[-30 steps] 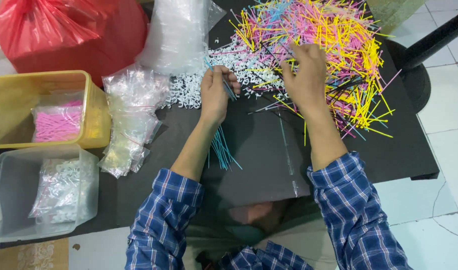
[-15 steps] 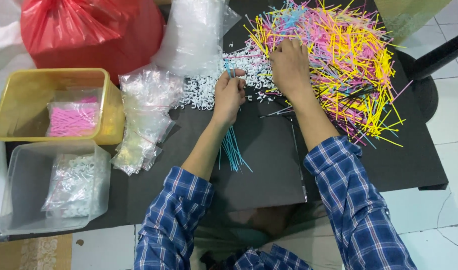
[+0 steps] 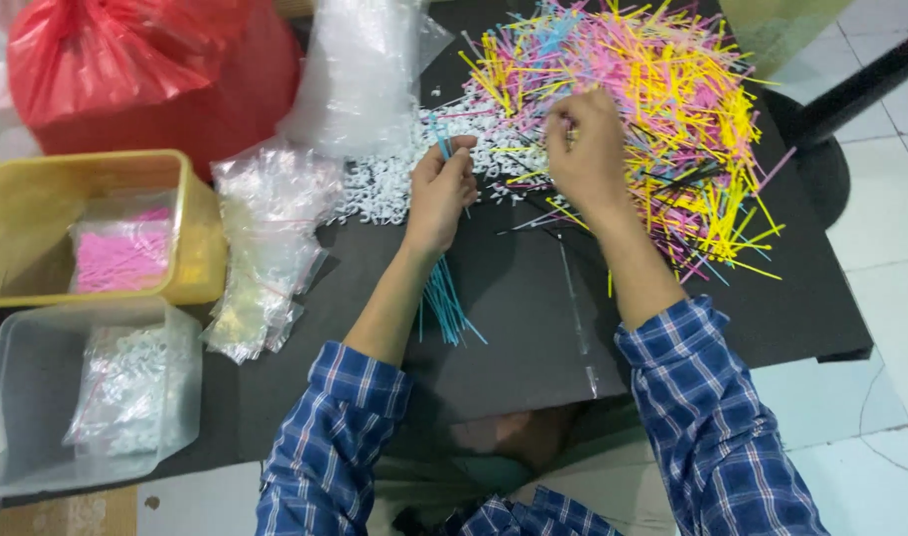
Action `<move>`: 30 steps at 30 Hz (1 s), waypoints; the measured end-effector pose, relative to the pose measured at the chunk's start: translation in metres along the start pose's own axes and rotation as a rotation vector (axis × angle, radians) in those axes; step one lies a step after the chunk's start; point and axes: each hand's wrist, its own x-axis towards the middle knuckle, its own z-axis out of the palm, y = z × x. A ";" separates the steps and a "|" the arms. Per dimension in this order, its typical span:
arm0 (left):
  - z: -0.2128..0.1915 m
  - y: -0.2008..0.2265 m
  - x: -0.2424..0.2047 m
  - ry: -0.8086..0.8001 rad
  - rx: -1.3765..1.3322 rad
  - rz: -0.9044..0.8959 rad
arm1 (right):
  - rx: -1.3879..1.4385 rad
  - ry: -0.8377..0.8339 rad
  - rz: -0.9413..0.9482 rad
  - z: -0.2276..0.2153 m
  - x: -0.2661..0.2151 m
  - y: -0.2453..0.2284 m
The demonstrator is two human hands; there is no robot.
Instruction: The person sorts a mixed pile of colorful cable ties on a table, picking out blue ties one by one and placing them into a neat stack. They then gather the sorted blue ties and place them into a clear plastic bag.
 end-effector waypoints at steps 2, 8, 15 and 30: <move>0.013 0.008 -0.008 -0.013 0.108 0.019 | 0.062 -0.047 0.043 0.008 -0.010 -0.001; 0.019 0.002 -0.008 0.023 0.302 0.105 | 0.174 -0.241 0.031 0.027 -0.026 -0.026; 0.007 -0.001 0.000 0.093 0.179 0.107 | 0.194 -0.107 0.092 -0.002 -0.009 -0.020; 0.022 0.003 -0.015 0.022 0.164 -0.040 | -0.476 -0.312 0.433 -0.056 -0.024 0.096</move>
